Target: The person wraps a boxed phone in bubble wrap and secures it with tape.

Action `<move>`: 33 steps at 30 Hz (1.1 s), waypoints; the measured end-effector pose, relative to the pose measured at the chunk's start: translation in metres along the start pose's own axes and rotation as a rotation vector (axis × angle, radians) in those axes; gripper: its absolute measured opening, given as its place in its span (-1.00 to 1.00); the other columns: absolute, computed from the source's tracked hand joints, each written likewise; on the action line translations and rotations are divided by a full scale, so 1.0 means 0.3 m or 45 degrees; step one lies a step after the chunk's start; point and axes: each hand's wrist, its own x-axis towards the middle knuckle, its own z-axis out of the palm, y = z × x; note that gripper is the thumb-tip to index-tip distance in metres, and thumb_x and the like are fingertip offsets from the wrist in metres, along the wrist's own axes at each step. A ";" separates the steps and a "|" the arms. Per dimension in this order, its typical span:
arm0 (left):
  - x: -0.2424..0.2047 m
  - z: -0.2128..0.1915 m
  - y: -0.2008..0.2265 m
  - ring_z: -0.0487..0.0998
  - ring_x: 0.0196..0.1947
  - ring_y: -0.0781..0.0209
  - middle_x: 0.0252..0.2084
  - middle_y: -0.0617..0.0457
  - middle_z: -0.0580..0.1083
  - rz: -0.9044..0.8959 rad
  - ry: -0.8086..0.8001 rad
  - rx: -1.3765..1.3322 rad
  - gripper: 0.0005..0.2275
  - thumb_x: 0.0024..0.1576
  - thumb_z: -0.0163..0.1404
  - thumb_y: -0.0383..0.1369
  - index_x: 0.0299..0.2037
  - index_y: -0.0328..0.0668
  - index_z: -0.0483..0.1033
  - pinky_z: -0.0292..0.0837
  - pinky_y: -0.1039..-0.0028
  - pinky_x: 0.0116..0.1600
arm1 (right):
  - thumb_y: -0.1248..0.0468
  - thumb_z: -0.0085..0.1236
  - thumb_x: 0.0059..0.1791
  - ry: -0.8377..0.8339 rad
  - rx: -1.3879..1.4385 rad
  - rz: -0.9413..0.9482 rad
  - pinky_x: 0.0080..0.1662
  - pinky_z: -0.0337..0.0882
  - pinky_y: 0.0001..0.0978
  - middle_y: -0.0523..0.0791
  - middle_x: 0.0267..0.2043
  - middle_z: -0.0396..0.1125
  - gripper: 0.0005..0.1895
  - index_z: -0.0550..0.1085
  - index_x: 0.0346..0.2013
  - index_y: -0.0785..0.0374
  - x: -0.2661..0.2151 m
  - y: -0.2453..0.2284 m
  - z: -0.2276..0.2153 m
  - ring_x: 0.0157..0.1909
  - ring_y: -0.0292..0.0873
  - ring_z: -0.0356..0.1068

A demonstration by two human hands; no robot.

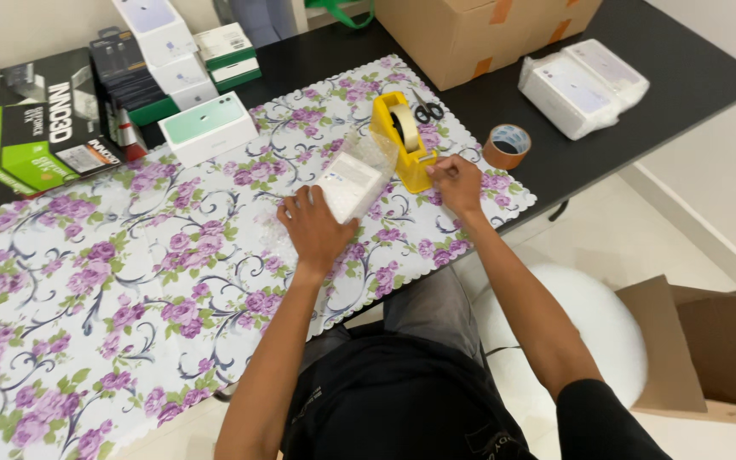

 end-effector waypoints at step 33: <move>-0.122 -0.269 -0.133 0.47 0.46 -0.06 0.46 -0.14 0.54 0.074 -0.380 -0.184 -0.19 -0.14 0.53 -0.02 0.34 -0.14 0.56 -0.18 -0.12 0.63 | 0.34 0.24 0.14 -1.273 -0.102 0.187 -0.05 0.79 -0.30 -0.05 -0.28 0.44 -0.72 0.59 0.15 0.35 -0.098 -0.606 0.485 -0.41 -0.36 0.33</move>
